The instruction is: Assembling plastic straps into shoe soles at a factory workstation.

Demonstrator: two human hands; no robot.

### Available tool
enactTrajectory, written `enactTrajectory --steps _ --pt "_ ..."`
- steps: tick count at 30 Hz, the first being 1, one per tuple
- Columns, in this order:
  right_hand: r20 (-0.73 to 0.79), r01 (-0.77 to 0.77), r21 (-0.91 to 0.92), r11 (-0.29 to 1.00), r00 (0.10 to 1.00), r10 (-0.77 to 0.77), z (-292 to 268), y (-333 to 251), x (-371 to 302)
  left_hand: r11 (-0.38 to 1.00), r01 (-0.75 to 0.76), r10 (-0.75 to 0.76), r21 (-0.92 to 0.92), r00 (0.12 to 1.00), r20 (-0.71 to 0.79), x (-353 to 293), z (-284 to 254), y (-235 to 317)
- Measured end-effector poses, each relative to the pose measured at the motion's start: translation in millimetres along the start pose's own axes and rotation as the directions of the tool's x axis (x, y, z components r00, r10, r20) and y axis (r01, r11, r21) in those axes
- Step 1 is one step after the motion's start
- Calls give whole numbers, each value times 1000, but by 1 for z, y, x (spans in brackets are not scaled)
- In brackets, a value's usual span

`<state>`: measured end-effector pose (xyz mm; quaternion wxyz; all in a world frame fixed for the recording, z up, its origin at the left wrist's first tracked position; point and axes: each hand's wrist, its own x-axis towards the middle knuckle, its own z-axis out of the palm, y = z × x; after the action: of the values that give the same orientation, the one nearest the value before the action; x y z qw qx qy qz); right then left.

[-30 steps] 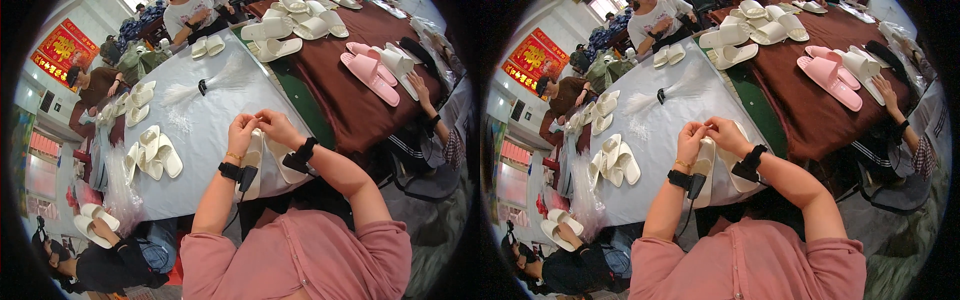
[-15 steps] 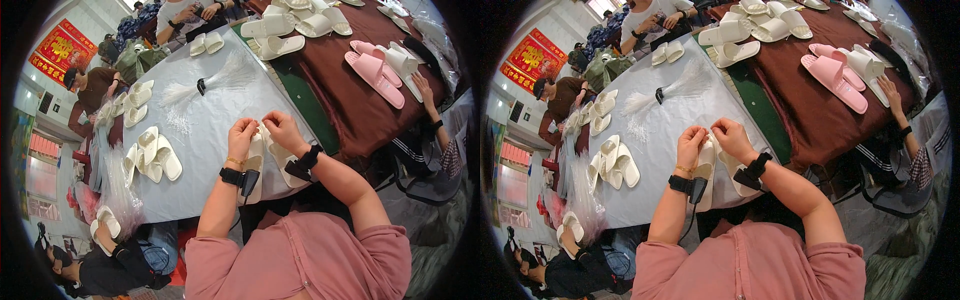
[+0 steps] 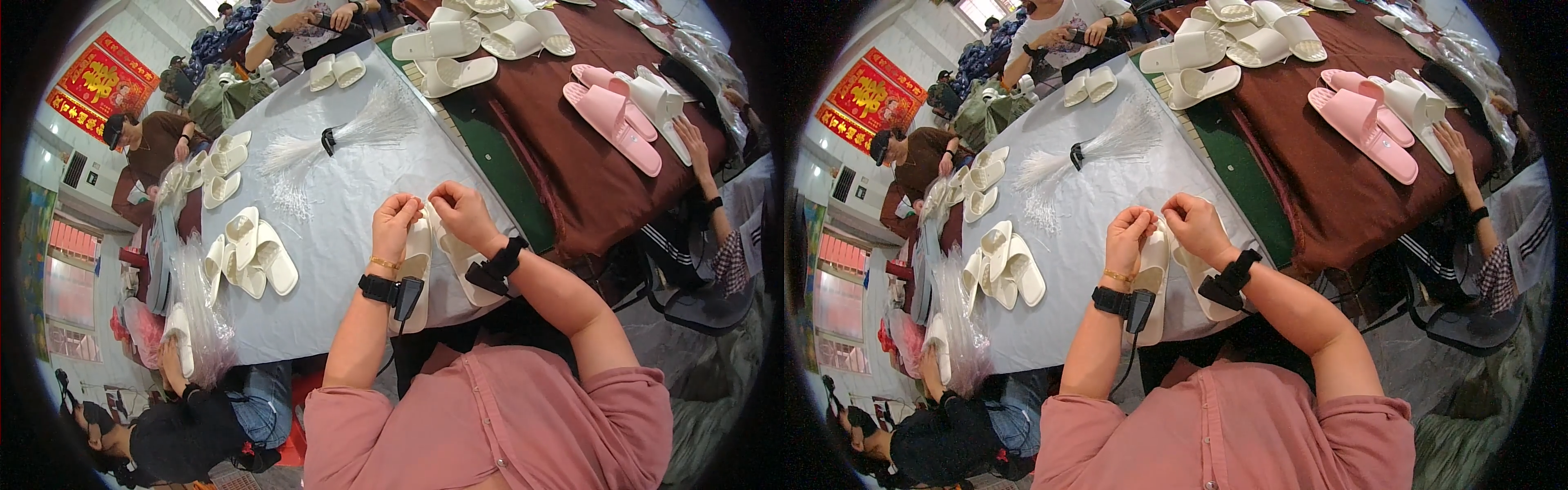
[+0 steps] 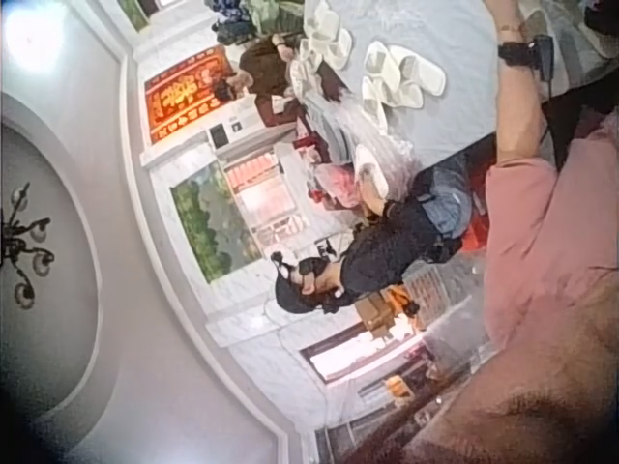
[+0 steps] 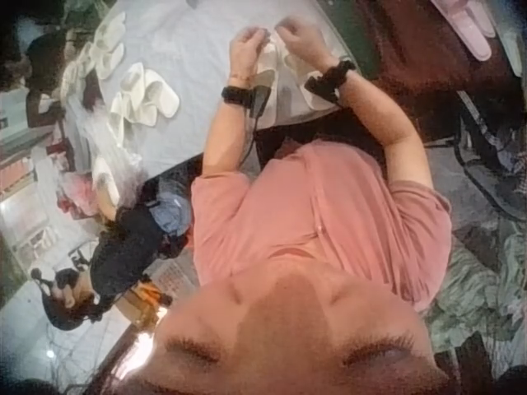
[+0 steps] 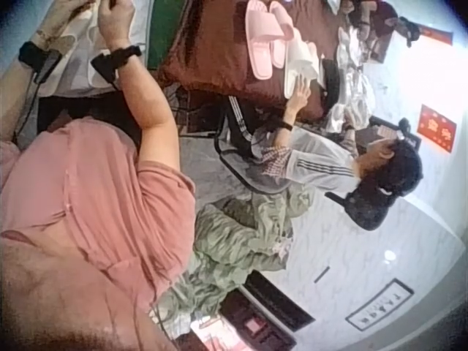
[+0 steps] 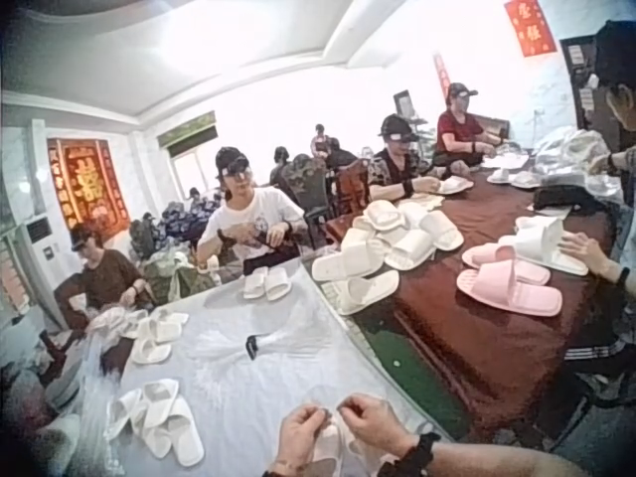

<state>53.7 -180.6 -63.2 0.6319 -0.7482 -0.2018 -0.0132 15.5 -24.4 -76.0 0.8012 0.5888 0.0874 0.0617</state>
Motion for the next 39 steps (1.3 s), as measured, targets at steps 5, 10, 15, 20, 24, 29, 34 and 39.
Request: enactTrajectory --steps 5,10,15,20,24,29,34,39 --pt "-1 5 6 1000 1000 -5 0 2 0 1000 4 -4 -8 1000 4 -1 2 2" --pt "5 12 -1 1000 1000 -12 0 0 -1 1000 8 -8 4 1000 -4 -2 1 2" --pt "12 9 -14 1000 1000 -9 -1 -1 -2 998 15 -15 59 1000 2 -3 3 3" --pt "5 16 -17 1000 1000 -15 -2 0 -2 999 15 -15 41 1000 11 -1 2 2" --pt "0 -14 23 1000 1000 14 -2 2 -1 999 45 -45 12 999 -12 0 0 2" --pt "-9 19 13 1000 1000 -19 -1 3 -2 999 29 -30 17 1000 11 -1 1 3" --pt "13 19 -12 1000 1000 -19 -2 0 -3 999 19 -20 38 1000 20 -1 0 2" --pt "-2 8 1 1000 1000 -8 0 2 -3 999 36 -36 -19 999 3 1 -4 1"
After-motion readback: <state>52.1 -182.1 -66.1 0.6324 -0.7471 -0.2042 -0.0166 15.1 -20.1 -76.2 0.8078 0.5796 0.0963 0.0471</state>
